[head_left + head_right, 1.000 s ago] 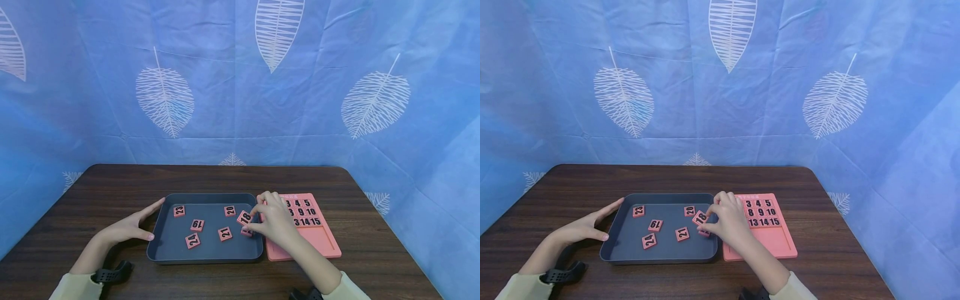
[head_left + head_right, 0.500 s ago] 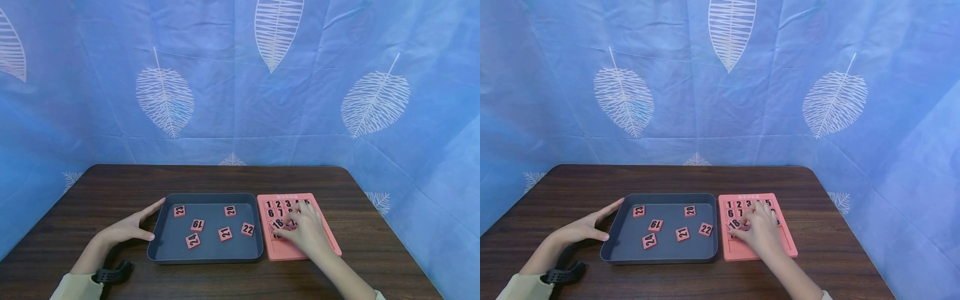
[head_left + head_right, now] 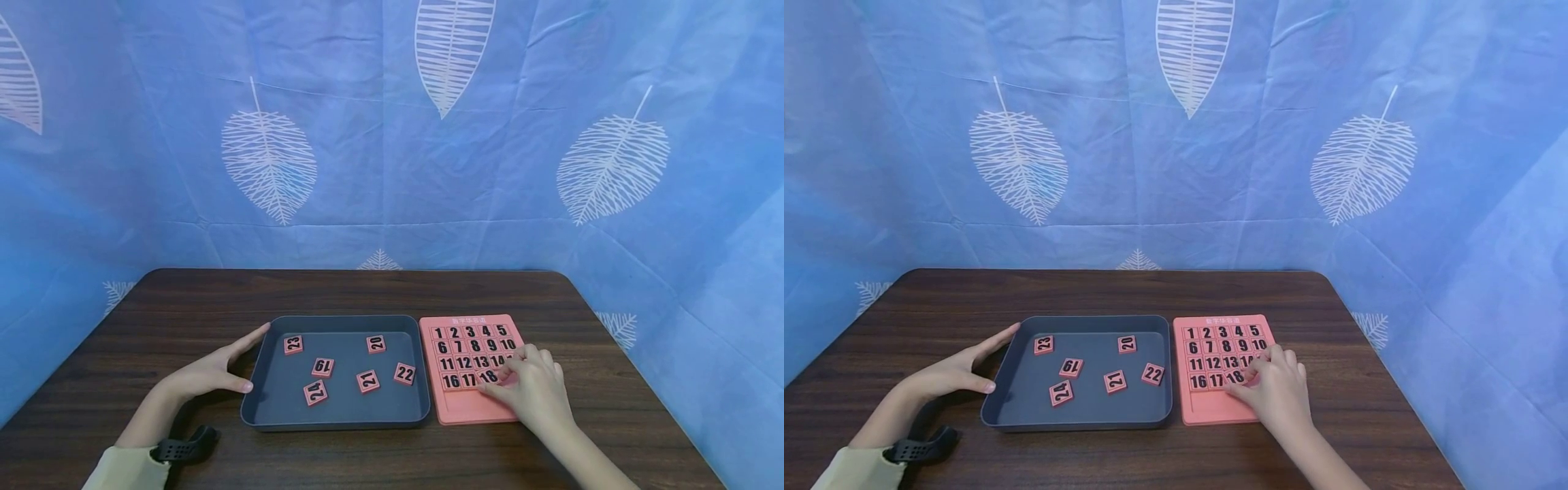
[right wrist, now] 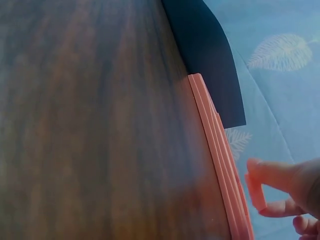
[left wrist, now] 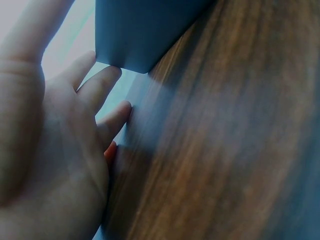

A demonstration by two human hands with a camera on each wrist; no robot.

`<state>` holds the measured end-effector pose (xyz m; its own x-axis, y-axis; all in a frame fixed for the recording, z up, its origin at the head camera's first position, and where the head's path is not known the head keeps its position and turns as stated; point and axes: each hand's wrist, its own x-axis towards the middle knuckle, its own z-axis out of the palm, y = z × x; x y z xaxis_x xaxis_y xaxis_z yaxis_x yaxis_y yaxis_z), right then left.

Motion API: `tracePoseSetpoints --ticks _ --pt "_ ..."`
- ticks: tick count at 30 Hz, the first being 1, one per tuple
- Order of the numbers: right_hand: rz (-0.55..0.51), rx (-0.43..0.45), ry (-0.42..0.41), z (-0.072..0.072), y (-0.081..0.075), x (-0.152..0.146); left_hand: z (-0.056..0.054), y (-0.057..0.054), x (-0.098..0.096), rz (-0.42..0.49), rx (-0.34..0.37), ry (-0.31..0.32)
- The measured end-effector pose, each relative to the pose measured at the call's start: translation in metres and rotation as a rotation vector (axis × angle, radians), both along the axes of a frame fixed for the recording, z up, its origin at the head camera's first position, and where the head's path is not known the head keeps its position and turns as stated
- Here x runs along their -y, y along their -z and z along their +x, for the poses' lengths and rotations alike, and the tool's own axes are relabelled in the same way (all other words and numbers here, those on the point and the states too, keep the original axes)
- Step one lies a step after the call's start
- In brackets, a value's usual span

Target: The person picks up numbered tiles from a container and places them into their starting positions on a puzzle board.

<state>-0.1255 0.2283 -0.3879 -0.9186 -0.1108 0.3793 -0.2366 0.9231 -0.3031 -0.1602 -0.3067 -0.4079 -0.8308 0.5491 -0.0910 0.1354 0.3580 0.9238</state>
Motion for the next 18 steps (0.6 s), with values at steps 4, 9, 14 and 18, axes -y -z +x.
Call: tracePoseSetpoints --ticks 4,9,14,18 --pt "0.026 0.038 0.025 0.001 0.003 -0.003 0.0 0.001 0.0 -0.006 0.001 -0.003" --pt "0.035 0.061 0.041 0.0 0.005 -0.004 0.0 0.0 -0.001 -0.013 0.0 -0.007" --pt "0.022 0.075 0.03 -0.002 0.011 -0.004 0.0 -0.001 -0.001 -0.012 -0.002 -0.009" --pt "0.007 0.097 0.023 -0.003 0.014 -0.004 0.0 -0.001 -0.001 -0.008 -0.004 -0.004"
